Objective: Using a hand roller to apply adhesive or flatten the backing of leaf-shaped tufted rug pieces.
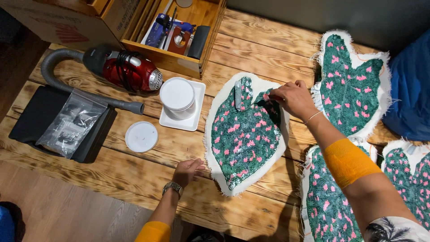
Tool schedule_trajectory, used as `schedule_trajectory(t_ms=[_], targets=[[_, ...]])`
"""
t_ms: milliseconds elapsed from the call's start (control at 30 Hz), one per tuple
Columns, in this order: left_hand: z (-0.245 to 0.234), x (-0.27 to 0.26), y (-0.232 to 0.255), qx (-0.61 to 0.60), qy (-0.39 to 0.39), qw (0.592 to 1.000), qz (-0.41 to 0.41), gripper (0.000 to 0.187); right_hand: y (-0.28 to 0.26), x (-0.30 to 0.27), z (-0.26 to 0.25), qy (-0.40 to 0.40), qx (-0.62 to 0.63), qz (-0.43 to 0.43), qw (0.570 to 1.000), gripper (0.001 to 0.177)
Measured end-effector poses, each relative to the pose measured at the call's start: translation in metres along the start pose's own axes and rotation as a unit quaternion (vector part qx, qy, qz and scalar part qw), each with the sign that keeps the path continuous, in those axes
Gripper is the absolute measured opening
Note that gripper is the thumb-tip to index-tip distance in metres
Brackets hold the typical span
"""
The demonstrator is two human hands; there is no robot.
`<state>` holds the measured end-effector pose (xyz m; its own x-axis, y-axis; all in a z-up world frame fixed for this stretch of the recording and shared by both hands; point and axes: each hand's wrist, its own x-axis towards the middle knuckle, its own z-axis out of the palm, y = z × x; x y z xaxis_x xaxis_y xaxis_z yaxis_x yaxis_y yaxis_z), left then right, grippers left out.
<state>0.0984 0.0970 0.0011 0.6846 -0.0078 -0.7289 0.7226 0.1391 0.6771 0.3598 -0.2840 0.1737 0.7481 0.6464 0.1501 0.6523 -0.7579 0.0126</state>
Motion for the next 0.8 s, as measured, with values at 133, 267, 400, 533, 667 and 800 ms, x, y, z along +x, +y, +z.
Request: schedule_trajectory(t_ms=[133,267,400,533,667,800], targets=[[-0.005,0.011,-0.013,-0.012,-0.013,1.0,-0.002,0.04,0.009,0.02,-0.022,-0.012,0.021,-0.009,1.0,0.015],[-0.001,0.006,-0.005,-0.019,-0.011,1.0,-0.015,0.041,0.02,0.04,-0.025,-0.078,-0.016,-0.014,0.997,0.011],[-0.004,0.002,-0.004,-0.029,-0.029,0.999,-0.018,0.039,0.018,0.062,-0.034,-0.102,-0.072,0.014,0.992,0.011],[-0.001,-0.006,0.005,-0.045,-0.038,0.998,-0.004,0.039,0.024,0.079,-0.014,-0.123,-0.062,0.011,0.99,0.013],[-0.001,-0.012,0.012,0.038,-0.004,0.999,0.008,0.042,0.024,0.091,-0.019,-0.101,-0.087,-0.065,0.989,0.015],[-0.004,-0.012,0.011,0.032,-0.016,0.999,0.013,0.041,0.029,0.097,-0.031,-0.151,-0.141,0.017,0.978,0.014]])
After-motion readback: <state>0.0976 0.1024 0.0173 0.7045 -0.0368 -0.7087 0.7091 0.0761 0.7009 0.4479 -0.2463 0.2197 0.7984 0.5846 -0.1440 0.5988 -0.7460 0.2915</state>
